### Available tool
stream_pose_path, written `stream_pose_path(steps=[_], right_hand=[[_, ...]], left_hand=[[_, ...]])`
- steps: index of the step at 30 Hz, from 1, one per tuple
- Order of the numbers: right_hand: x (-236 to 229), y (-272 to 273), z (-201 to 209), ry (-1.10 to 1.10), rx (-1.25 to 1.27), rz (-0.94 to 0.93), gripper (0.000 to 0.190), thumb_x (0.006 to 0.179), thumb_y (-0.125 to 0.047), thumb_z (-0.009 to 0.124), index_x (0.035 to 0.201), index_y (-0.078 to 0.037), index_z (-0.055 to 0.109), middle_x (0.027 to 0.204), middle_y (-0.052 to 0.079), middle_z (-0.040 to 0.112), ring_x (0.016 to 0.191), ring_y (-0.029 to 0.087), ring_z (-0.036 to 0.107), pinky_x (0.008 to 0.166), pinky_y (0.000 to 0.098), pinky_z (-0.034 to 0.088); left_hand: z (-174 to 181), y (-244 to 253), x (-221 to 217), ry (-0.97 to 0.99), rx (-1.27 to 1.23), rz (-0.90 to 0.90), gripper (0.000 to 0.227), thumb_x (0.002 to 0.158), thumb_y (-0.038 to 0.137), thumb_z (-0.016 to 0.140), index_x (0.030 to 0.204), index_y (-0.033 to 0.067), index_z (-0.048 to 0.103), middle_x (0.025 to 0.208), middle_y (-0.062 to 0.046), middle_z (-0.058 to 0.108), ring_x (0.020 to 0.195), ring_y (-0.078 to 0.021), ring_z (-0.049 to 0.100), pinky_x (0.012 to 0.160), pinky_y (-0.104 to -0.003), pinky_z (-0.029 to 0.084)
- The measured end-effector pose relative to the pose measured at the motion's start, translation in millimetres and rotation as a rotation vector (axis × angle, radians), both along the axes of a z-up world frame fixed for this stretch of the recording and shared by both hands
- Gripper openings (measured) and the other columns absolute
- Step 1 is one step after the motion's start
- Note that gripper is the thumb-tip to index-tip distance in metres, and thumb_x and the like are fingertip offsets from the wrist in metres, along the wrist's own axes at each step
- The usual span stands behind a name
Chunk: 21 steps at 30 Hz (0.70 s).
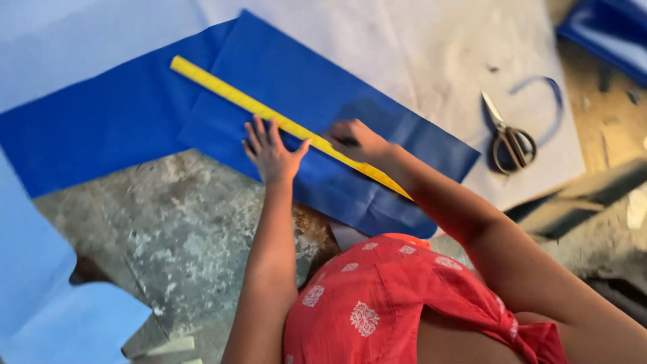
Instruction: The person measures and marks a large sheet of light blue fabric using a yellow ruler and a pen, then cuts the fabric with scissors. They also use a dark template to trace shapes onto a blue sheet of material.
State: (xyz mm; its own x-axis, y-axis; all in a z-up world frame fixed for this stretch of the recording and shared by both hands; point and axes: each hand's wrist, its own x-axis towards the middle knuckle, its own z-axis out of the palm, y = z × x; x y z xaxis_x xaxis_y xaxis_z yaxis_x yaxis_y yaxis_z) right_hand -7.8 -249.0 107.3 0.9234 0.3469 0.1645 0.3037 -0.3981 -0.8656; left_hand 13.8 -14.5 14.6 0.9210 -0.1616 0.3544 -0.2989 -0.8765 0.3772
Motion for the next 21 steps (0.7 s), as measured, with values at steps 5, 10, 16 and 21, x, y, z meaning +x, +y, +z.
stream_pose_path(steps=[5, 10, 16, 21], right_hand=[[-210, -105, 35, 0.459, -0.253, -0.37, 0.017, 0.099, -0.021, 0.064, 0.089, -0.007, 0.067, 0.074, 0.017, 0.063, 0.072, 0.039, 0.063, 0.071, 0.045, 0.05], [-318, -124, 26, 0.487, -0.316, -0.694, 0.022, 0.098, -0.026, 0.058, 0.113, -0.013, 0.068, 0.101, 0.017, 0.073, 0.094, 0.041, 0.068, 0.085, 0.0474, 0.053], [-268, -93, -50, -0.263, -0.538, -0.521, 0.022, 0.092, -0.023, 0.077, 0.104, -0.008, 0.066, 0.106, 0.015, 0.067, 0.1, 0.037, 0.066, 0.084, 0.0438, 0.056], [-203, -147, -53, -0.409, -0.602, -0.477, 0.016, 0.088, -0.017, 0.072, 0.093, -0.01, 0.059, 0.085, 0.009, 0.056, 0.079, 0.03, 0.06, 0.078, 0.0409, 0.051]], left_hand=[[1, 1, -4, 0.022, 0.044, 0.004, 0.102, 0.069, 0.067, 0.086, 0.147, 0.0118, 0.051, 0.161, -0.024, 0.039, 0.147, -0.0481, 0.034, 0.11, -0.069, 0.03], [6, 1, -7, 0.061, 0.033, -0.038, 0.098, 0.077, 0.065, 0.086, 0.148, 0.009, 0.048, 0.162, -0.025, 0.035, 0.149, -0.0492, 0.029, 0.111, -0.07, 0.028], [-3, -12, -32, 0.034, -0.092, -0.046, 0.08, 0.088, 0.044, 0.087, 0.149, 0.0092, 0.048, 0.164, -0.024, 0.029, 0.149, -0.0511, 0.024, 0.113, -0.072, 0.024], [21, -84, -119, -0.116, -0.258, -0.305, 0.054, 0.08, 0.024, 0.085, 0.129, 0.0188, 0.062, 0.155, -0.015, 0.044, 0.143, -0.0459, 0.041, 0.112, -0.06, 0.036]])
